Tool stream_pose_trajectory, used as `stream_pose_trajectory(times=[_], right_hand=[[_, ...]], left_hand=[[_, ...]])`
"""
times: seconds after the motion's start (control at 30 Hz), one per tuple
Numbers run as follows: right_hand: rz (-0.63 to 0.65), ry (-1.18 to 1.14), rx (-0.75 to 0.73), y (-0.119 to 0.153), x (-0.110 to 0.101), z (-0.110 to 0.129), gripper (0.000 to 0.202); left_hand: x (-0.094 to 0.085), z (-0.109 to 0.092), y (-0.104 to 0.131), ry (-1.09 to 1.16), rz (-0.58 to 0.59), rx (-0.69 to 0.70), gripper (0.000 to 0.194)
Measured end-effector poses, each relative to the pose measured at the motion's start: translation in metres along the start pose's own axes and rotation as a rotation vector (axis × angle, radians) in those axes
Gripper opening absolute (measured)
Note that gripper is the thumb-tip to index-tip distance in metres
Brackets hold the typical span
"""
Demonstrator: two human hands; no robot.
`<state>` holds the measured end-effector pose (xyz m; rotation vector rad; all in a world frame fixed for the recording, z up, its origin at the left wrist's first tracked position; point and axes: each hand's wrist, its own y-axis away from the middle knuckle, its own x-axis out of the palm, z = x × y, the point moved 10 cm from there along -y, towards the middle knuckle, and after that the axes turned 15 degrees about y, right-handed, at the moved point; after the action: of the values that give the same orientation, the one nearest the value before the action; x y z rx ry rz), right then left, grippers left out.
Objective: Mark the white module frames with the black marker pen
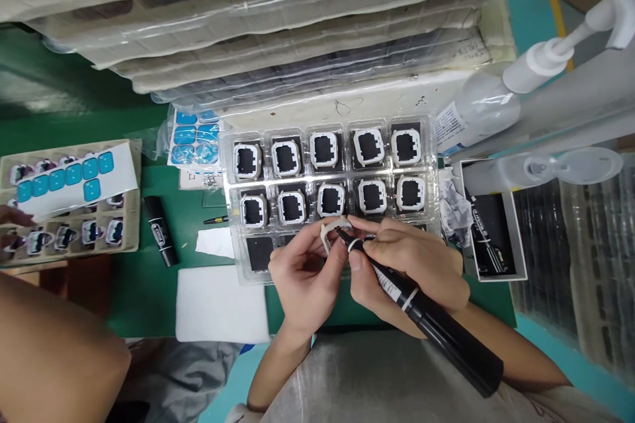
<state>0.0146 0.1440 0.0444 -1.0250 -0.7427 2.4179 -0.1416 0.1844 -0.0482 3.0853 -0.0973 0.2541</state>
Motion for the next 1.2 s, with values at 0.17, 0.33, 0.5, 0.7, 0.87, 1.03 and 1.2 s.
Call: stream_pose_trajectory(times=[0.17, 0.33, 0.5, 0.7, 0.87, 1.03, 1.2], right_hand=[[-0.001, 0.012, 0.022, 0.0011, -0.0005, -0.0016, 0.022], [0.012, 0.013, 0.024, 0.0013, 0.001, -0.0011, 0.022], [-0.001, 0.017, 0.013, 0.0025, 0.0005, -0.0012, 0.02], [0.006, 0.018, 0.019, 0.0038, 0.0019, -0.0027, 0.017], [0.01, -0.007, 0.006, 0.0012, 0.0013, 0.0001, 0.018], [0.01, 0.003, 0.026, 0.0027, -0.0006, -0.0022, 0.021], [0.053, -0.122, 0.061, 0.0023, 0.0004, -0.0065, 0.023]], left_hand=[[0.0001, -0.0011, -0.0003, -0.001, -0.003, 0.001, 0.016], [0.0012, -0.0045, 0.0005, -0.017, 0.005, 0.028, 0.017], [0.0008, -0.0033, 0.0009, -0.038, 0.011, 0.034, 0.017], [0.0013, -0.004, 0.0001, -0.002, 0.018, 0.046, 0.018], [0.0016, -0.0057, -0.0001, -0.005, 0.017, 0.056, 0.017], [0.0015, -0.0044, 0.0003, 0.003, 0.014, 0.047, 0.021], [0.0025, -0.0046, -0.0007, -0.002, -0.002, 0.059, 0.018]])
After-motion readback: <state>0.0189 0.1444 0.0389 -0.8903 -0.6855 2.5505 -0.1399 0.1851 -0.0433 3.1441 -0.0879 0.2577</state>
